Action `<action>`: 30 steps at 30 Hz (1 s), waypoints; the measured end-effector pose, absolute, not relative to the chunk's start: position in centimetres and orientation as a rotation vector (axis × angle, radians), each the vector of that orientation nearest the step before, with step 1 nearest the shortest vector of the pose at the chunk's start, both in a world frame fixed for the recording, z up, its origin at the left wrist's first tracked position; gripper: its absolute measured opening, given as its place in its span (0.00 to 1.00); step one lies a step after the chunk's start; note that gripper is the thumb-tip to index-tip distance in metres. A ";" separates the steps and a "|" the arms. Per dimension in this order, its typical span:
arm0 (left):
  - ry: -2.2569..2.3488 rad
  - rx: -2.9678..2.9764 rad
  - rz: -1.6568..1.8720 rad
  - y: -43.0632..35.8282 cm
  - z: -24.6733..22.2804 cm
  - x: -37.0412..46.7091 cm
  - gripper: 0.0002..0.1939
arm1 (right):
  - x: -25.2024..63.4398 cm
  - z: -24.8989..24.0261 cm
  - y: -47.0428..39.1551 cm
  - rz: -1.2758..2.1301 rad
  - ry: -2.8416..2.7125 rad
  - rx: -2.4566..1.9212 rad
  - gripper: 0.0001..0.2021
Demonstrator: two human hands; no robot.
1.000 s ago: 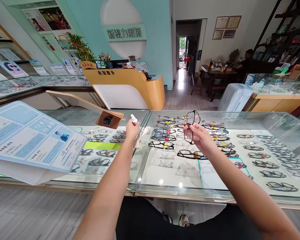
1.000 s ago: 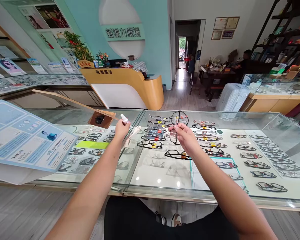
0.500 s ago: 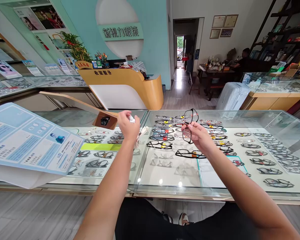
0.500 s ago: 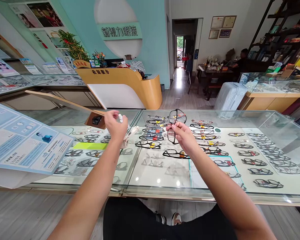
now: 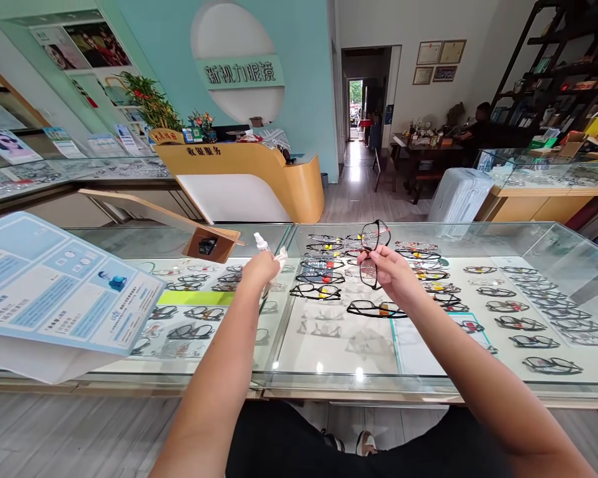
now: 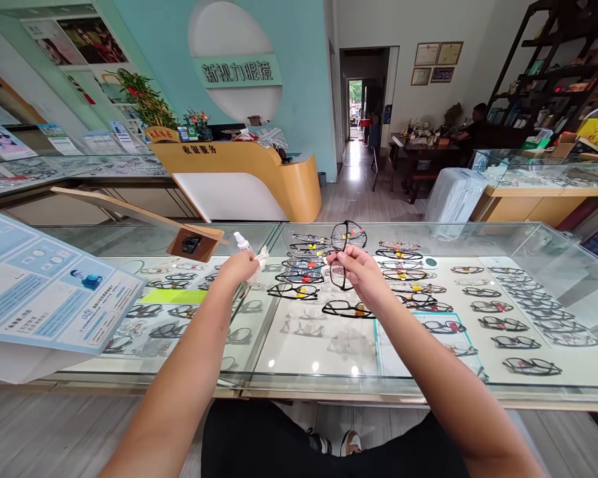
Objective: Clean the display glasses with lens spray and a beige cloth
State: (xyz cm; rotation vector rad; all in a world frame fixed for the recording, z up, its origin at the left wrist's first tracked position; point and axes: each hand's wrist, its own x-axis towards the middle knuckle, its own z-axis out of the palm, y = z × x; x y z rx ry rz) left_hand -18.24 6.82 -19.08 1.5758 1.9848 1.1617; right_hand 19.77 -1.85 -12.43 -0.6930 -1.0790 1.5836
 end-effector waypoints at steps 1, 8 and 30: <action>1.998 1.531 1.179 6.9 -18.7 -18.1 0.20 | 19.8 -12.4 -1.8 1.580 -1.081 -0.692 0.24; 1.751 1.291 1.314 6.4 -15.2 -15.5 0.25 | 19.9 -12.3 -1.8 1.569 -1.085 -0.677 0.24; 1.214 2.144 1.607 1.0 -1.8 -0.2 0.31 | 18.4 -1.2 -1.6 1.304 -1.080 -0.481 0.17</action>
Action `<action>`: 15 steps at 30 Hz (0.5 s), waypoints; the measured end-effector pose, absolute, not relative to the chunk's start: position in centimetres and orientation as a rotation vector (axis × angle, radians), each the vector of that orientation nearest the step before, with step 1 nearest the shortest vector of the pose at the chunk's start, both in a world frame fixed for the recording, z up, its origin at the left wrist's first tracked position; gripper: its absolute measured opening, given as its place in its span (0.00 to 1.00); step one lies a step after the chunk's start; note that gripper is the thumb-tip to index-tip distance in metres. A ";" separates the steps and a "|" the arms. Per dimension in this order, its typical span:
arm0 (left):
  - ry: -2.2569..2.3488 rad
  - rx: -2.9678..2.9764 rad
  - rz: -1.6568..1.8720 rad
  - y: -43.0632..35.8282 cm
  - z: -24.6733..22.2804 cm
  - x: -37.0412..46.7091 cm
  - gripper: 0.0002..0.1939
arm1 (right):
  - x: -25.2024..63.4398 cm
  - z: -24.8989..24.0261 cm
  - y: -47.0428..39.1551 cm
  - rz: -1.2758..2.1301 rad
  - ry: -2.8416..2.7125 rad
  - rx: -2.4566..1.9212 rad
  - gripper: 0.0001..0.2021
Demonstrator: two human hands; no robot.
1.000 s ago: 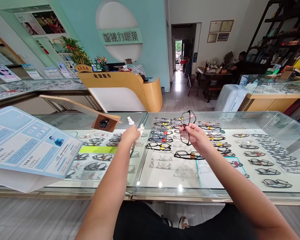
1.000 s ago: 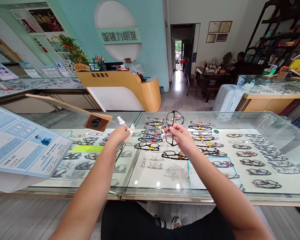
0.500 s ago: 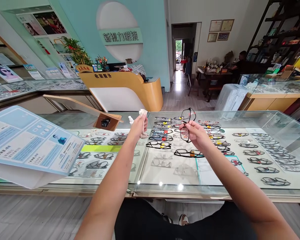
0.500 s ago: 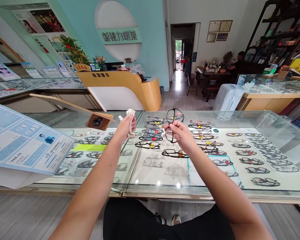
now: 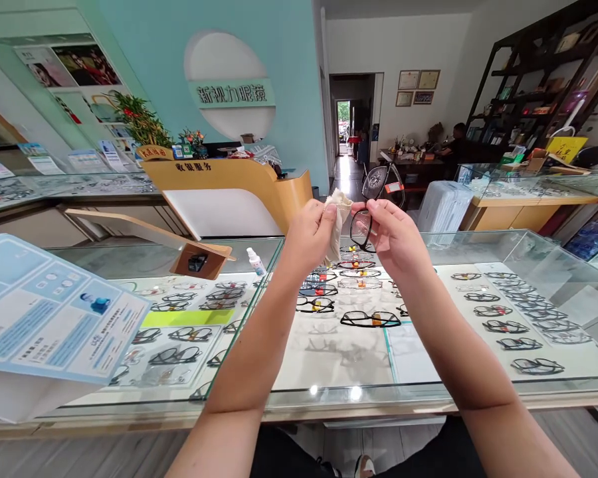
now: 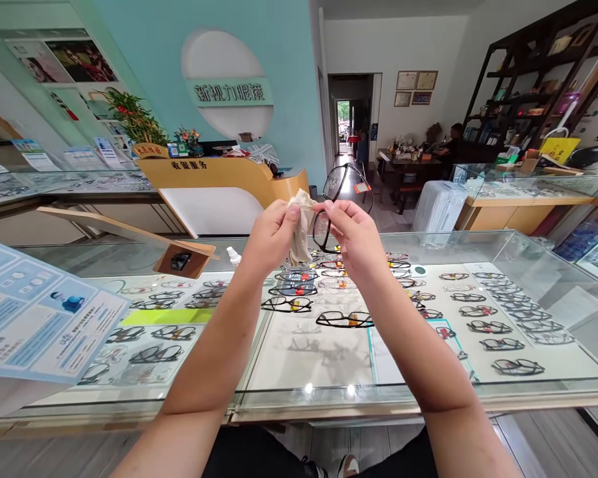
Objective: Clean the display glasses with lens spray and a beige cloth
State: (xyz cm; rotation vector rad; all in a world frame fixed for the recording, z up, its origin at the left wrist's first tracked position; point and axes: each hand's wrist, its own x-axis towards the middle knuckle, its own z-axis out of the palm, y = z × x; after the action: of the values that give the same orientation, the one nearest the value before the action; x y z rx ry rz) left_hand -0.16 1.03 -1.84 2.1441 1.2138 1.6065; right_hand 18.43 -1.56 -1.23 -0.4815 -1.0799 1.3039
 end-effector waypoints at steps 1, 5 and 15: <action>1.204 2.110 1.619 1.0 -1.6 0.1 0.31 | 18.3 -1.0 -1.5 1.286 -1.068 -0.472 0.16; 1.089 1.834 1.631 1.2 -2.0 0.5 0.34 | 18.2 -0.7 -1.5 1.285 -1.048 -0.440 0.17; 1.114 1.667 1.612 2.4 -2.8 -0.3 0.30 | 18.5 -0.9 -2.6 1.604 -1.087 -0.397 0.14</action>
State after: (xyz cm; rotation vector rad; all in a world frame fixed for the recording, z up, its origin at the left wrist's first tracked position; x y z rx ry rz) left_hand -0.26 2.37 -2.76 1.6674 1.1136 1.6115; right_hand 18.52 -2.56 -0.93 -0.3969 -1.0874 1.6041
